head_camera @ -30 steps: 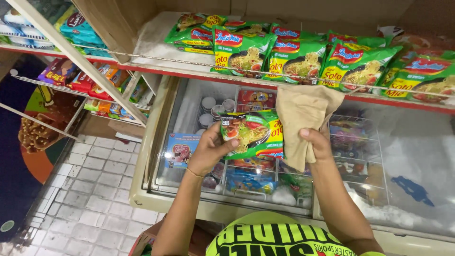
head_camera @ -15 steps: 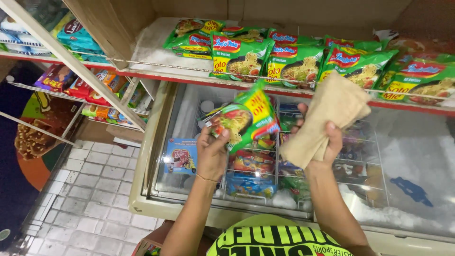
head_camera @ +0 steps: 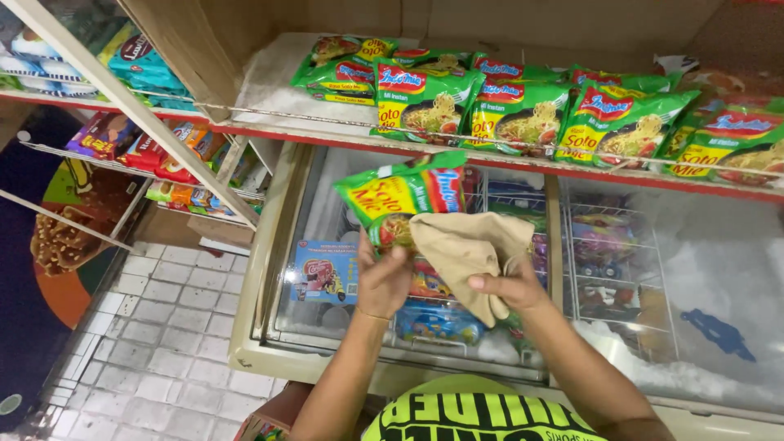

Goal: Wiping instant noodle packets and stocking them onto a retail shelf.

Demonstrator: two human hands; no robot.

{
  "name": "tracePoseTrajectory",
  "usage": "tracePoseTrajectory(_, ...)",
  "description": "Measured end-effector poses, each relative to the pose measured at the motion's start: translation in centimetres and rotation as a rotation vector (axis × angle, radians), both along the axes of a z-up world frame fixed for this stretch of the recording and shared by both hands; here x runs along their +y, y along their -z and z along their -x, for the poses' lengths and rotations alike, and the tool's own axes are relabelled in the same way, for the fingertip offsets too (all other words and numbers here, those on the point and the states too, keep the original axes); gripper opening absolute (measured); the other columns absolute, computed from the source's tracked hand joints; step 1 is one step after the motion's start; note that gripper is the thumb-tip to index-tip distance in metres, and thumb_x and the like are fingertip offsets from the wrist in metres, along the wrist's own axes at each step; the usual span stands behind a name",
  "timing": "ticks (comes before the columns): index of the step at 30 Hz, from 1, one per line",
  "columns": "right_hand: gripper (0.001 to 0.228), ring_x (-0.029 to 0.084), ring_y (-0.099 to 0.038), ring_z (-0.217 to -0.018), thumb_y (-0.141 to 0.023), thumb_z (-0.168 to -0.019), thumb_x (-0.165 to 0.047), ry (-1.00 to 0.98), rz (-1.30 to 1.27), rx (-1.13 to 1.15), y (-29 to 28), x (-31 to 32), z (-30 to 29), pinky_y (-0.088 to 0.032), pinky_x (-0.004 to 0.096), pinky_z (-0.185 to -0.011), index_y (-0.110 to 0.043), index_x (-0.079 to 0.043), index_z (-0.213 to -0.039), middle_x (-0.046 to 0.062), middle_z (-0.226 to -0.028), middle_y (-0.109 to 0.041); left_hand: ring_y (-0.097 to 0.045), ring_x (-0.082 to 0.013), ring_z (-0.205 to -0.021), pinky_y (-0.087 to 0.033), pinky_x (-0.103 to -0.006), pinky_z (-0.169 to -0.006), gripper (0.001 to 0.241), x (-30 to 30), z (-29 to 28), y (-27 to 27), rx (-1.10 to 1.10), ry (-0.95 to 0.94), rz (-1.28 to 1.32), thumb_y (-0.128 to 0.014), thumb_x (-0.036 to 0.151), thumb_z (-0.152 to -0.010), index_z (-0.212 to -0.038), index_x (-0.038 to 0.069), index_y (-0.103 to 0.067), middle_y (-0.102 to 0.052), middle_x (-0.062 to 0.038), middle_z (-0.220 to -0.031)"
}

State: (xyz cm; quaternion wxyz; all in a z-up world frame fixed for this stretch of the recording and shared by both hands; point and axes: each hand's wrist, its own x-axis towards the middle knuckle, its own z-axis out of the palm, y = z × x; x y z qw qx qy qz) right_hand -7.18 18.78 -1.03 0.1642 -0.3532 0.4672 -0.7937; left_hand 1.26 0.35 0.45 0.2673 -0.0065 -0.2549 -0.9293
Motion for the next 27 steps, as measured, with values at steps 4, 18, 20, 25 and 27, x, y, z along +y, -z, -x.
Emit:
tracePoseTrajectory(4, 0.086, 0.036, -0.068, -0.108, -0.092, -0.047, 0.005, -0.030, -0.045, 0.227, -4.9, -1.7, 5.3, -0.045, 0.054, -0.110, -0.060, 0.017, -0.126, 0.031, -0.117, -0.068, -0.061, -0.0285, -0.117, -0.045, -0.0479, -0.107, 0.078, -10.3, 1.3, -0.2, 0.056, -0.105, 0.208, -0.084, 0.011, -0.072, -0.140, 0.020, -0.047, -0.066, -0.010, -0.129)
tracePoseTrajectory(18, 0.051, 0.024, -0.070, -0.100, -0.081, -0.069, -0.016, 0.064, -0.599, 0.796, -22.1, -17.9, 13.4, -0.053, 0.034, -0.094, -0.074, 0.003, -0.116, 0.014, -0.123, -0.074, -0.067, -0.0174, -0.086, -0.058, -0.0261, -0.079, 0.035, -27.6, 10.2, -12.8, -0.230, -0.481, 1.265, -0.076, -0.013, -0.080, -0.110, -0.005, -0.061, -0.070, -0.014, -0.101)
tracePoseTrajectory(20, 0.051, 0.020, -0.067, -0.086, -0.080, -0.068, -0.021, 0.098, -0.697, 0.799, -22.6, -19.2, 13.9, -0.053, 0.032, -0.084, -0.075, 0.000, -0.115, 0.010, -0.107, -0.075, -0.066, -0.0196, -0.080, -0.056, -0.0296, -0.074, 0.032, -28.4, 10.6, -13.4, -0.360, -0.563, 1.449, -0.081, -0.001, -0.077, -0.106, -0.003, -0.066, -0.072, -0.012, -0.096)
tracePoseTrajectory(25, 0.048, 0.027, -0.071, -0.096, -0.087, -0.063, -0.042, 0.125, -0.874, 0.736, -19.9, -22.0, 18.5, -0.051, 0.043, -0.081, -0.079, -0.020, -0.105, 0.006, -0.095, -0.075, -0.073, -0.0329, -0.096, -0.055, -0.0454, -0.082, 0.039, -31.8, 15.1, -11.4, -0.902, -0.431, 1.627, -0.093, 0.038, -0.067, -0.100, 0.025, -0.079, -0.076, -0.004, -0.086)
tracePoseTrajectory(27, 0.045, 0.031, -0.072, -0.094, -0.086, -0.063, -0.042, 0.116, -0.935, 0.739, -19.5, -22.5, 18.8, -0.051, 0.043, -0.078, -0.080, -0.020, -0.102, 0.009, -0.092, -0.075, -0.073, -0.0253, -0.105, -0.054, -0.0425, -0.093, 0.054, -30.9, 15.1, -12.5, -0.878, -0.250, 1.634, -0.093, 0.039, -0.064, -0.111, 0.022, -0.074, -0.078, -0.002, -0.098)
